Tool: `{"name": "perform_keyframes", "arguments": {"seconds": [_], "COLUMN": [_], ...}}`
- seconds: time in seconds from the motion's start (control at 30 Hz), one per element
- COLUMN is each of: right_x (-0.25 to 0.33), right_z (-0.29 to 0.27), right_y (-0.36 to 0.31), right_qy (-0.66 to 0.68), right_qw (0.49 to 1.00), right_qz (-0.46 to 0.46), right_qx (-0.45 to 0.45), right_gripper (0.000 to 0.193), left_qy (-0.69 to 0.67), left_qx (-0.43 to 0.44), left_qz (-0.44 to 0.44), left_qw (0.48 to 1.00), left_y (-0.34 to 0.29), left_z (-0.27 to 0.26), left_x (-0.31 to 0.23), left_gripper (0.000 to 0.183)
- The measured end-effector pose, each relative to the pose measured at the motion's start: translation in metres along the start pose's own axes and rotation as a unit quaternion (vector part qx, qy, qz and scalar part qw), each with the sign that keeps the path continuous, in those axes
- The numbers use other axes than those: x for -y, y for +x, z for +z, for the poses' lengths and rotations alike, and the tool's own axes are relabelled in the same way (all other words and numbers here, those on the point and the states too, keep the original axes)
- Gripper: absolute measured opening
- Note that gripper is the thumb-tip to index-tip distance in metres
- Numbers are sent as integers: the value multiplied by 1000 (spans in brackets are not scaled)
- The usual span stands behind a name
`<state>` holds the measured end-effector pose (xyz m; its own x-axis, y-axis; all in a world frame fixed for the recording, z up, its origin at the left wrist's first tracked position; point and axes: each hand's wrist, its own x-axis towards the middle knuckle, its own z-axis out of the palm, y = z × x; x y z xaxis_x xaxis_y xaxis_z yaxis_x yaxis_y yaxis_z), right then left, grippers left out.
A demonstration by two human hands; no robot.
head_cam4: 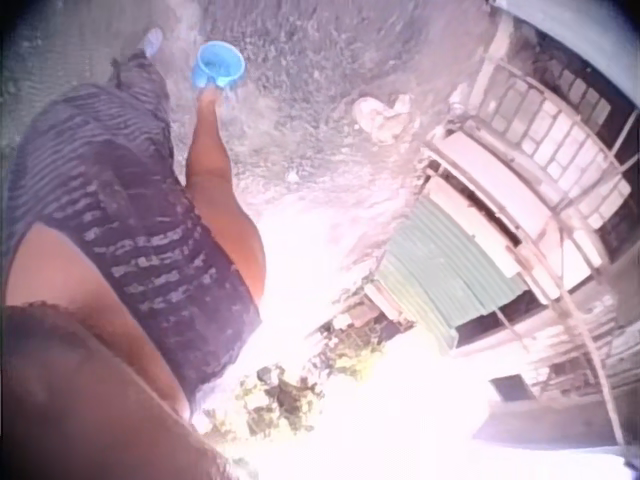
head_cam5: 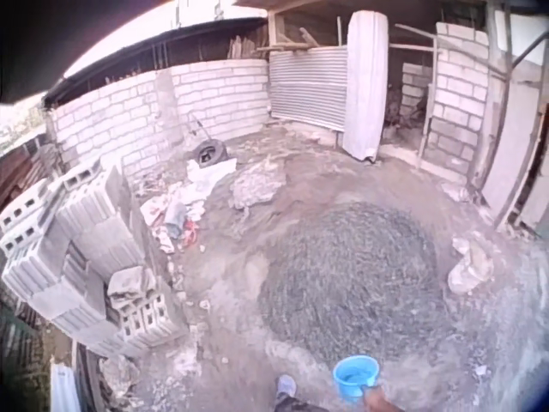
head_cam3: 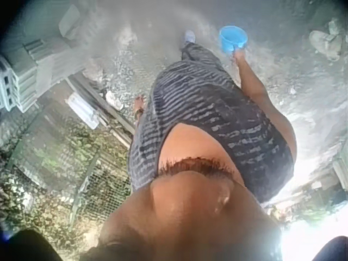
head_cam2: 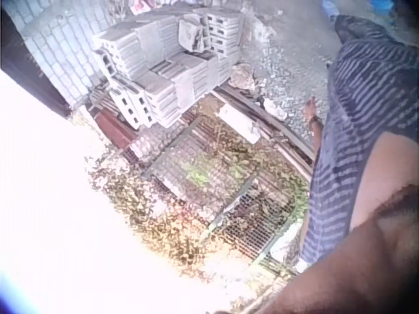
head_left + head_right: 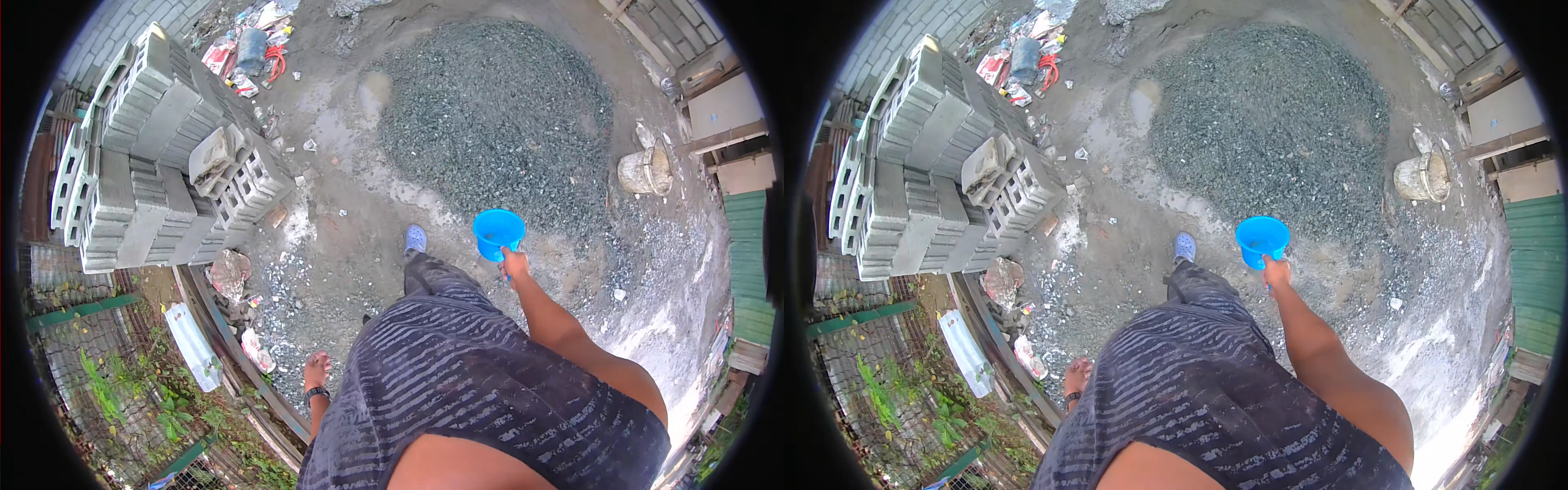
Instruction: The person pours water from a blue scoop onto a pile of gravel and sand on the ground.
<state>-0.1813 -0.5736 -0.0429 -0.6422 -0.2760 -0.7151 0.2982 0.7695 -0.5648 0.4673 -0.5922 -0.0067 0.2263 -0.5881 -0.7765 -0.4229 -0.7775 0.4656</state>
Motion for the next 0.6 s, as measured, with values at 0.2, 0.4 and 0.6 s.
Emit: {"name": "perform_keyframes", "arguments": {"seconds": [0.2,0.4,0.6], "right_x": [221,374,377], "right_z": [32,24,30], "right_y": [80,84,64], "right_qy": [127,195,198], "right_qw": [989,963,955], "right_qz": [-62,-178,-219], "right_qx": [46,49,35], "right_gripper": [30,29,29], "left_qy": [-72,-89,83], "left_qx": [-3,-34,49], "left_qz": [-39,43,71], "left_qw": [997,995,993], "left_y": [47,82,100], "left_z": [-10,-5,19], "left_x": [-106,-216,-252], "left_gripper": [34,41,30]}}
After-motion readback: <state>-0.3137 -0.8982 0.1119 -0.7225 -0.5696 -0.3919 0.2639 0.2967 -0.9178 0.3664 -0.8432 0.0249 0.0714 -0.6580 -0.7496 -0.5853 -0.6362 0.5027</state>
